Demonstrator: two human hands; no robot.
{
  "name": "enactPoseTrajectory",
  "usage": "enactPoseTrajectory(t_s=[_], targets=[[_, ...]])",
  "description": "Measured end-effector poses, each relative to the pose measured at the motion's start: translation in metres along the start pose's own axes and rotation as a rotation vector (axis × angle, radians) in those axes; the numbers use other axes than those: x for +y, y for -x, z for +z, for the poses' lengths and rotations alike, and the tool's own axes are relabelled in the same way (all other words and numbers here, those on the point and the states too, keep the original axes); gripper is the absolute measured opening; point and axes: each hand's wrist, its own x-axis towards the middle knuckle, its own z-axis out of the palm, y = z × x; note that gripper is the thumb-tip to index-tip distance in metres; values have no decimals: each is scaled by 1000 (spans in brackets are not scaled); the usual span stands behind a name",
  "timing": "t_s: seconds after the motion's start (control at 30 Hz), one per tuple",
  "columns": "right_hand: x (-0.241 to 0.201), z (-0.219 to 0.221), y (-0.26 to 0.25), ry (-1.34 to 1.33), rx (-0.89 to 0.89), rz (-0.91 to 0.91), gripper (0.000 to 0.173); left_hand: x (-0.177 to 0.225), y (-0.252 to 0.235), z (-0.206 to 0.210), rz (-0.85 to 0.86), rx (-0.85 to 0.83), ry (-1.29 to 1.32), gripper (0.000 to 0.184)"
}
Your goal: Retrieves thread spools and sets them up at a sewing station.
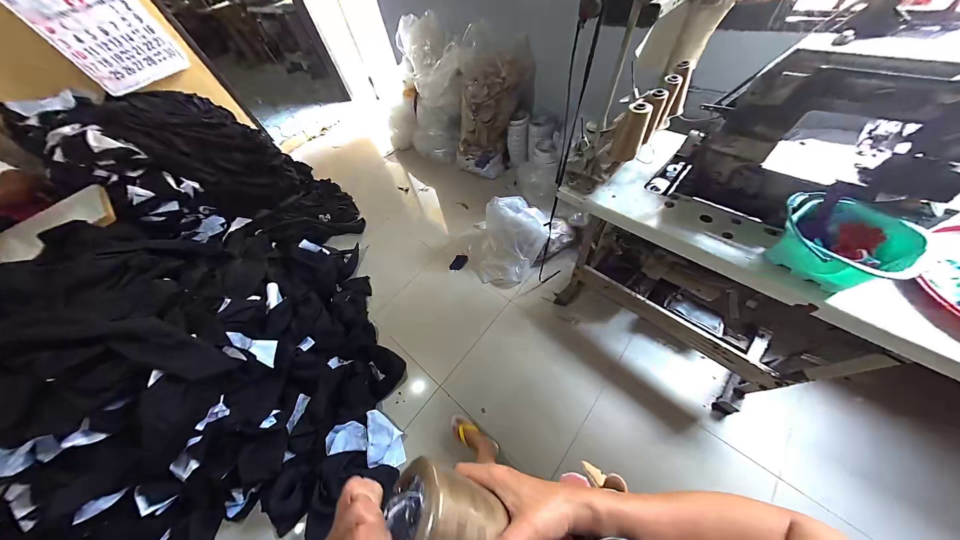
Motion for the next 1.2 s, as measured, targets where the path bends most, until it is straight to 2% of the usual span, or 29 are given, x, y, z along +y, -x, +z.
enactPoseTrajectory(t_s=[0.1,0.17,0.23,0.3,0.33,0.4,0.43,0.5,0.57,0.63,0.7,0.77,0.83,0.9,1.03,1.1,1.2], targets=[[-3,-42,-59,-131,144,-47,91,-69,-76,-5,158,136,-89,37],[-10,-61,-104,-351,267,-27,69,-115,-138,-6,253,255,-174,40],[-27,-93,-151,-494,387,-17,57,-159,-204,-5,259,269,-208,39],[-43,-141,-192,-438,422,-80,64,-190,-259,-14,143,136,-206,31],[-50,-168,-209,-369,435,-105,73,-203,-283,-21,60,18,-184,34],[-64,-217,-232,-226,454,-129,82,-228,-326,-29,-65,-199,-83,52],[-66,-237,-240,-186,460,-142,84,-241,-345,-30,-107,-272,-38,50],[-65,-275,-255,-178,479,-134,86,-271,-383,-26,-101,-384,-23,41],[-60,-314,-272,-246,475,-78,91,-307,-421,-18,-30,-484,-91,43],[-51,-359,-290,-266,395,-24,102,-348,-457,-9,1,-568,-151,46],[-45,-407,-311,-211,362,0,104,-388,-491,2,-8,-589,-182,46],[-50,-452,-340,-179,442,20,95,-421,-523,13,1,-546,-205,46],[-67,-495,-374,-102,560,58,80,-441,-554,20,15,-502,-230,45],[-81,-547,-409,45,578,83,78,-456,-590,28,34,-501,-254,44],[-97,-624,-480,286,493,142,83,-506,-651,30,-2,-490,-313,41],[-103,-659,-517,370,429,181,84,-541,-688,26,-4,-539,-345,40],[-110,-711,-572,456,393,235,85,-602,-759,20,1,-644,-233,42]])
